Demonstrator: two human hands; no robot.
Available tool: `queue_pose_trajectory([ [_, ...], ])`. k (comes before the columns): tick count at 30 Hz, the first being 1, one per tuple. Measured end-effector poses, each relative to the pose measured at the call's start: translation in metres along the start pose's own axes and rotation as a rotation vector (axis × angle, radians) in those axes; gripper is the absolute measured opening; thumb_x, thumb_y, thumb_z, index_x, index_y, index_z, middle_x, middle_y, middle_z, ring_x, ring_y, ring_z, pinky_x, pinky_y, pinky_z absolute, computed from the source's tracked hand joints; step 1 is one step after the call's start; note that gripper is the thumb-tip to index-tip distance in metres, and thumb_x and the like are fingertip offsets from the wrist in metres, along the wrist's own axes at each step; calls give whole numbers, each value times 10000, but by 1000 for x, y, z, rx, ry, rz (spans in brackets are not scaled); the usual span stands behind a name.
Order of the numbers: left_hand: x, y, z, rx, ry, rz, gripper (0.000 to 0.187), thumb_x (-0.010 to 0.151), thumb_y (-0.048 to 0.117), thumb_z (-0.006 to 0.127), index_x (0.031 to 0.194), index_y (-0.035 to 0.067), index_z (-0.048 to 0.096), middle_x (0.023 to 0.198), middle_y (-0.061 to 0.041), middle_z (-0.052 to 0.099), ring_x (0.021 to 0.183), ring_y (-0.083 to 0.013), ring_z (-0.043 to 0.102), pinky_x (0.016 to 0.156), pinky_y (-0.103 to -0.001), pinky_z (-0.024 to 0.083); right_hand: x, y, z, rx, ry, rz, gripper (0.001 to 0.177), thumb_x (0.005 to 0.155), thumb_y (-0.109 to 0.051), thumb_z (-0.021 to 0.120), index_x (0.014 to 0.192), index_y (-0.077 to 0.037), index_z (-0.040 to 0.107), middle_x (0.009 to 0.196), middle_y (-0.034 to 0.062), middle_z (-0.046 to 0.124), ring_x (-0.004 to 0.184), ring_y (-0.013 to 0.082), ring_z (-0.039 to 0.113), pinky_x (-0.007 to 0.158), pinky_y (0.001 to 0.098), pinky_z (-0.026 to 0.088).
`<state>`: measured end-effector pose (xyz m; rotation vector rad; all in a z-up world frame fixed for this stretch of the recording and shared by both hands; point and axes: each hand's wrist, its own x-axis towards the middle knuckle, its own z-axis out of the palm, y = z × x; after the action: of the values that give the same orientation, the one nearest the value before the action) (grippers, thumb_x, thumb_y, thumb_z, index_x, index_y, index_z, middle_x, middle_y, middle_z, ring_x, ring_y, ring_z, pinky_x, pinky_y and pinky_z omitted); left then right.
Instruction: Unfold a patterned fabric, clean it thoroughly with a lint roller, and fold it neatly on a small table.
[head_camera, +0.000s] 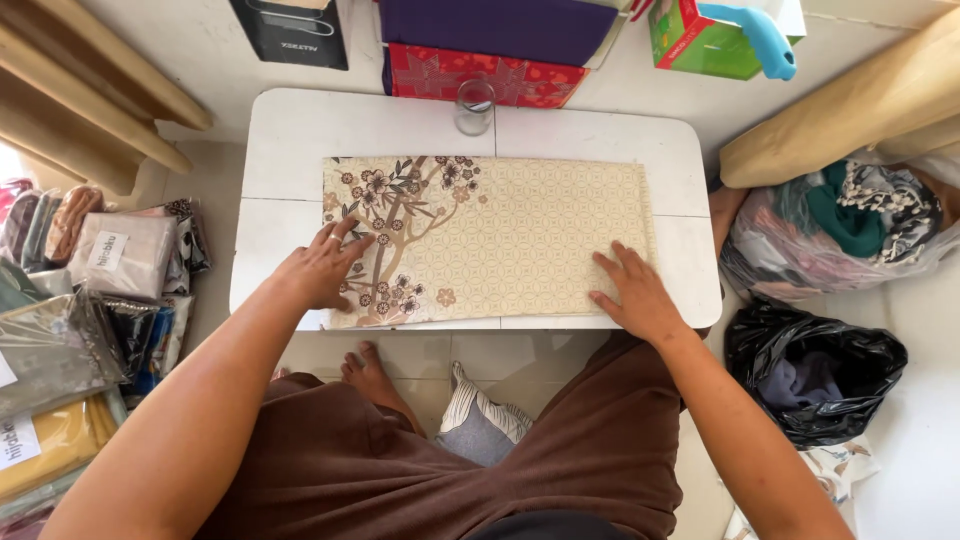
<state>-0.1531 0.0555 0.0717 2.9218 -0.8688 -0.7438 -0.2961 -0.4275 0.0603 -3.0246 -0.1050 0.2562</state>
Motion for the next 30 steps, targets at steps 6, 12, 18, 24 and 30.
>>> queue_pose_trajectory([
  [6,22,-21,38,145,-66,-17,1326,602,436,1006,1627,358,169,1714,-105,166,1574,-310,193,1185,-670,291,4,9,-22,43,-159,68,792,912,-550,652,1593,-258,370,1626,190,336,1492,434,342,1206,609,281],
  [12,26,7,19,123,101,123,718,908,511,643,1539,288,382,1631,-119,343,1554,-298,280,1210,-563,341,60,11,-175,-148,859,-167,486,946,-471,729,1251,-103,639,1172,74,643,1153,272,606,1022,417,422],
  [18,57,-3,75,181,-22,129,861,822,433,784,1538,343,314,1671,-92,214,1542,-320,289,1063,-564,522,142,34,-264,-247,677,386,618,921,-695,705,1165,-174,480,1093,159,652,951,470,688,740,607,505],
  [24,41,19,23,211,-332,50,812,1012,360,504,1633,254,-9,1724,-50,-202,1579,-327,-75,1261,-541,267,182,32,-271,158,160,640,832,967,-352,698,1582,-108,194,1206,183,673,744,242,700,587,310,574],
  [30,57,4,33,145,-386,52,862,989,474,649,1622,320,84,1729,10,-144,1584,-277,6,1267,-543,296,157,37,-255,16,239,567,497,1084,-261,393,1572,-192,332,873,58,616,535,128,521,441,283,460],
])
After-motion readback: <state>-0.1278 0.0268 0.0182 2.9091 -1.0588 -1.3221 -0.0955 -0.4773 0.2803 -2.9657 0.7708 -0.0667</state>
